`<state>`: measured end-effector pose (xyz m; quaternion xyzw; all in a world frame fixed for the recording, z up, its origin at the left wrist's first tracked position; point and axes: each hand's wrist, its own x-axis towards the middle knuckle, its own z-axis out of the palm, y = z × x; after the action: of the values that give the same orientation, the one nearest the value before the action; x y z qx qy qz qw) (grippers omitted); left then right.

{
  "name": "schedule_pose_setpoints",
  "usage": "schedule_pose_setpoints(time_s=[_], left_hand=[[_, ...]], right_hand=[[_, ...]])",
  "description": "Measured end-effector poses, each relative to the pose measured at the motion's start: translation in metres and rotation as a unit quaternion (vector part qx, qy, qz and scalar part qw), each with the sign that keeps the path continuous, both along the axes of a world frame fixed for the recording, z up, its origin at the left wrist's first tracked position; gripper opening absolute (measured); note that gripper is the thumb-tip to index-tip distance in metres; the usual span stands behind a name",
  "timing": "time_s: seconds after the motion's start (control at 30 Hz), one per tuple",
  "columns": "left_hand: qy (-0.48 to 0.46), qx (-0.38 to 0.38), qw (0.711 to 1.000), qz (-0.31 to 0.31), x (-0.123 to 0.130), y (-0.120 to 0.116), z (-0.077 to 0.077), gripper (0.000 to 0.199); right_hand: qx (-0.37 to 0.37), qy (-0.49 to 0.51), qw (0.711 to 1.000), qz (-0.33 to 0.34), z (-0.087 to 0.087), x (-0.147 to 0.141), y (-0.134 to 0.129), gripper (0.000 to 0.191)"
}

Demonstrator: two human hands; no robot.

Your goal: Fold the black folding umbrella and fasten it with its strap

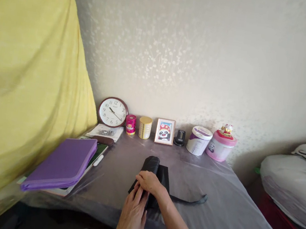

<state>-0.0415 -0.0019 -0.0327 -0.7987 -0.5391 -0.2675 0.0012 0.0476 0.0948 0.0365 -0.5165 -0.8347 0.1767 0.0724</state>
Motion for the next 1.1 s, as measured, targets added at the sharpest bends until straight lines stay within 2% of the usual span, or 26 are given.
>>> schedule_pose_setpoints(time_s=[0.1,0.17,0.33,0.4,0.53,0.77,0.87,1.0,1.1], left_hand=[[0.007,-0.011,1.0,-0.001,-0.002,-0.001,-0.006,0.057],[0.01,-0.019,1.0,0.0,-0.003,-0.001,-0.006,0.055],[0.003,-0.038,0.999,0.011,-0.002,-0.001,-0.004,0.055],[-0.005,-0.04,0.999,0.013,-0.001,-0.001,-0.008,0.058],[-0.037,-0.057,0.998,0.003,-0.001,0.001,-0.017,0.068],[-0.076,-0.113,0.991,-0.011,-0.006,0.004,-0.023,0.074],[-0.084,-0.112,0.99,-0.009,-0.007,0.005,-0.022,0.075],[-0.085,-0.117,0.99,0.001,-0.005,0.002,-0.016,0.072],[-0.09,-0.113,0.989,0.006,-0.004,0.0,-0.011,0.072]], right_hand=[[0.036,-0.019,0.999,0.03,-0.001,-0.003,-0.006,0.03],[0.073,0.003,0.996,0.052,-0.004,-0.001,-0.012,0.028],[0.157,0.187,0.969,0.043,-0.019,0.02,-0.025,0.026],[0.181,0.225,0.956,0.049,-0.027,0.029,-0.024,0.026],[0.18,0.204,0.96,0.068,-0.037,0.038,-0.009,0.025],[0.162,0.145,0.975,0.04,-0.045,0.034,0.042,0.026],[0.152,0.143,0.978,-0.004,-0.047,0.035,0.062,0.026],[0.111,0.179,0.968,-0.136,-0.045,0.043,0.078,0.027],[0.095,0.194,0.951,-0.22,-0.044,0.062,0.078,0.031]])
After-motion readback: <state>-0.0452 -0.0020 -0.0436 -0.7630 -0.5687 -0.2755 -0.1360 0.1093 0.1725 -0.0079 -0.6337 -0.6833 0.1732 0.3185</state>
